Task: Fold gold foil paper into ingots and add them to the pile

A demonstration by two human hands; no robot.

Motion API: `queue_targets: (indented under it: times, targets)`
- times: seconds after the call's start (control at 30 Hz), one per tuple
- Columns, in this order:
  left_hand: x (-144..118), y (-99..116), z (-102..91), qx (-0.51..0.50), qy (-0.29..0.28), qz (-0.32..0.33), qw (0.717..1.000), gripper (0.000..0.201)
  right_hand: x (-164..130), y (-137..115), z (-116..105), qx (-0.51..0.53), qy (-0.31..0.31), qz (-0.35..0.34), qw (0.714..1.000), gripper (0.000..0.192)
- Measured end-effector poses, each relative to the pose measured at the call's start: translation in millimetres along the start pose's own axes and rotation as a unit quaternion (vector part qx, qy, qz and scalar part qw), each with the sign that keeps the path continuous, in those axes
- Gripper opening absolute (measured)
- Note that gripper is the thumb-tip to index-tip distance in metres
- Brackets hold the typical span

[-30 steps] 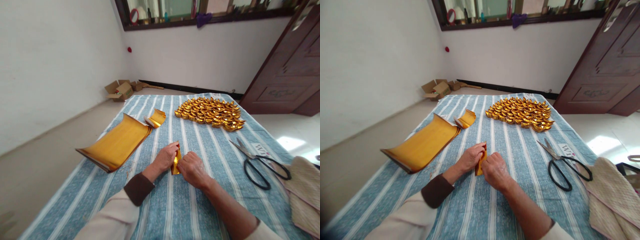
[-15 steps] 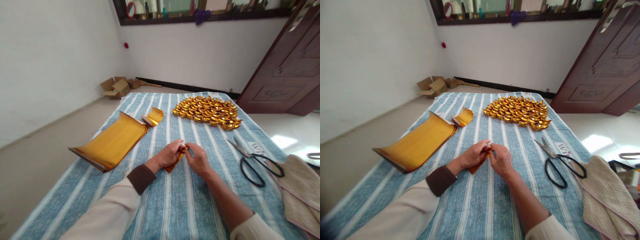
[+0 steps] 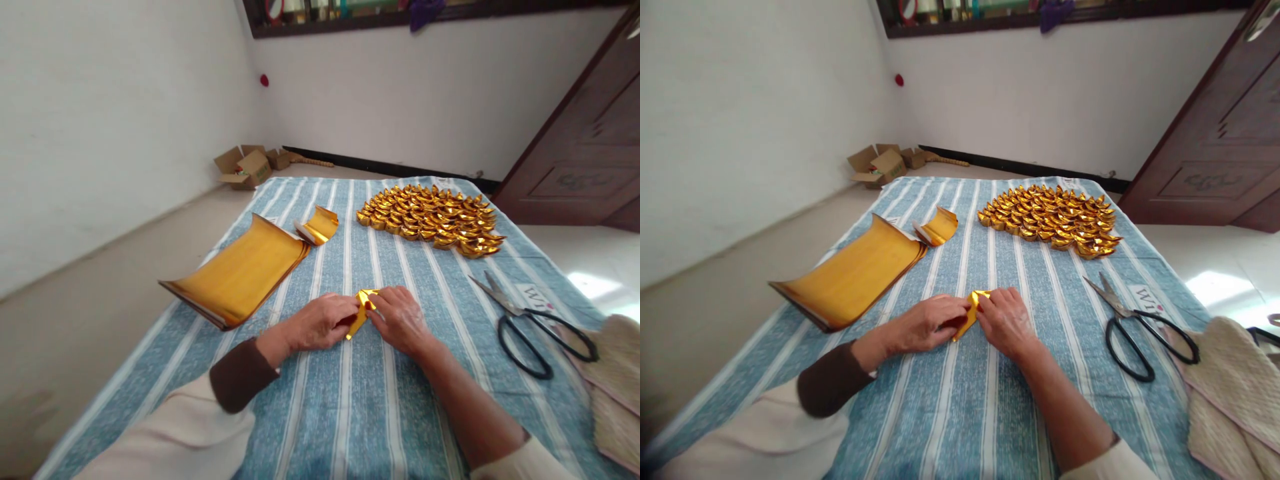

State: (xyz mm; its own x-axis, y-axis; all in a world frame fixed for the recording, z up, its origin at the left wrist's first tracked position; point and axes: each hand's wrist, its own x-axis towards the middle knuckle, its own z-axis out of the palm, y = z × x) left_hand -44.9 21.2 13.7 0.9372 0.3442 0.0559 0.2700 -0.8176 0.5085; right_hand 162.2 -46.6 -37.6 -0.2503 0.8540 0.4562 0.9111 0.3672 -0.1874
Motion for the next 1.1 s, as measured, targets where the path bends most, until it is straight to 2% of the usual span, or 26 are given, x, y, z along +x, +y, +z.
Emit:
queue_targets:
  times: [0.13,0.27,0.53,0.63,0.73,0.83,0.97,1.1]
  targets:
    - [-20.8,4.3,-2.8,-0.001,0.006,0.001,1.000,0.022,-1.6,-5.0,-8.6,0.009,-0.040,-0.020,0.999,0.026]
    - [-24.9,-0.4,-0.9,-0.029,0.016,-0.004,0.999,0.025,-2.6,-5.8,-13.4,0.007,-0.059,-0.040,0.997,0.038]
    - [-22.4,-6.2,4.3,-0.031,0.046,0.011,0.998,0.018,-0.3,-9.6,-9.4,-0.054,-0.067,-0.041,0.995,0.026]
    - [-23.5,-7.9,8.1,-0.015,0.062,0.016,0.998,0.022,-0.3,-9.7,-8.5,-0.065,-0.060,-0.041,0.995,0.025]
    - [-24.0,-10.5,14.8,0.003,0.083,0.018,0.996,0.025,-0.4,-10.2,-8.3,-0.075,-0.059,-0.044,0.994,0.024]
    - [-22.1,-11.7,22.1,0.016,0.118,0.018,0.993,0.016,-0.6,-11.3,-7.7,-0.087,-0.055,-0.042,0.994,0.023]
    - [-17.6,-11.0,27.4,0.021,0.162,0.021,0.986,0.017,-1.9,-12.1,-6.5,-0.085,-0.042,-0.040,0.995,0.023]
    - [-14.4,-12.1,29.2,0.011,0.178,0.000,0.984,0.017,-3.0,-12.0,-5.4,-0.061,-0.033,-0.038,0.997,0.023]
